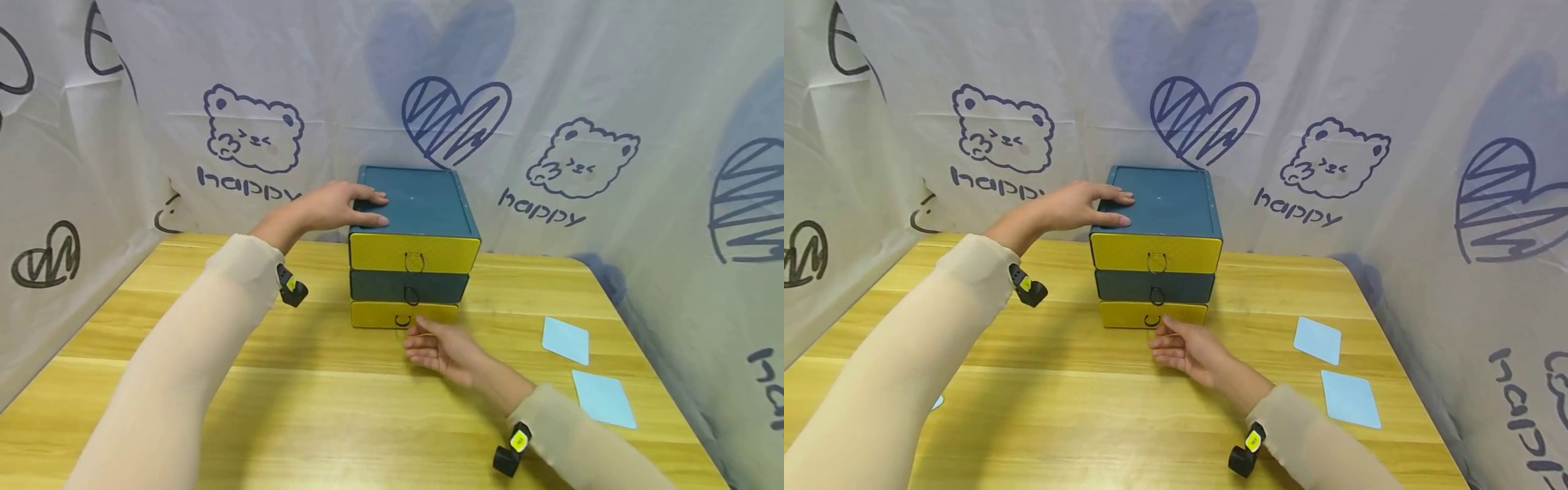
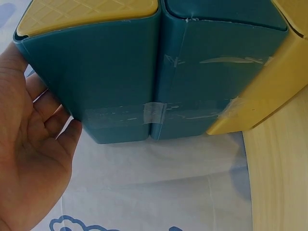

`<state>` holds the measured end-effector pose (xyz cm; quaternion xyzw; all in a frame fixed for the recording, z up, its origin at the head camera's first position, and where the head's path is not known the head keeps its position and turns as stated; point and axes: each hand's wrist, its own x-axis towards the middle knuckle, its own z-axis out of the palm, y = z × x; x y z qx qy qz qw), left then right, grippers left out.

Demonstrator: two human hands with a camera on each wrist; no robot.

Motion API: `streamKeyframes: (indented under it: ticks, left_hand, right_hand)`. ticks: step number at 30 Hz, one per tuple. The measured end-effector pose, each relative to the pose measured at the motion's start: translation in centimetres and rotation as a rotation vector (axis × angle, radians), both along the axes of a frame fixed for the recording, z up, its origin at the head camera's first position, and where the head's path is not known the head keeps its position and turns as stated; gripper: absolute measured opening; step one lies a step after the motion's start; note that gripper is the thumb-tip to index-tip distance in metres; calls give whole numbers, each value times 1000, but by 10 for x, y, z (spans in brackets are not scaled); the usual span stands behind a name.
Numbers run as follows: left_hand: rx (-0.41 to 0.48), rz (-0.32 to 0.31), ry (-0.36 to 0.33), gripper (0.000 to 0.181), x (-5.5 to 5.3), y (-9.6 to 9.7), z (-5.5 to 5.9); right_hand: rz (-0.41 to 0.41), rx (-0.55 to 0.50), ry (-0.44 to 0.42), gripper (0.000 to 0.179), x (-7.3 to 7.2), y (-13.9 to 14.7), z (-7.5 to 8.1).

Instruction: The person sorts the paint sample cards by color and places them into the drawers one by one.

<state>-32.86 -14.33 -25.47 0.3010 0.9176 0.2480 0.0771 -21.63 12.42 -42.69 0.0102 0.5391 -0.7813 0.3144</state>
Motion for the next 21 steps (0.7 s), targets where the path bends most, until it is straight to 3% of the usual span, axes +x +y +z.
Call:
streamKeyframes:
  ticks: [7,13,16,21]
  left_hand:
    - [3,2,4,67,1,0,-2]
    - [6,5,-11,67,1,1,-3]
    - [5,1,-20,68,2,0,-2]
    - [2,2,-15,68,3,-1,1]
  right_hand:
    - [-4,-45,-57,55,-8,-12,-15]
    - [-76,-123,-99,35,-14,-22,-18]
    - [-86,-94,-69,28,-13,-25,-18]
    - [-68,-25,-35,33,-4,-26,-17]
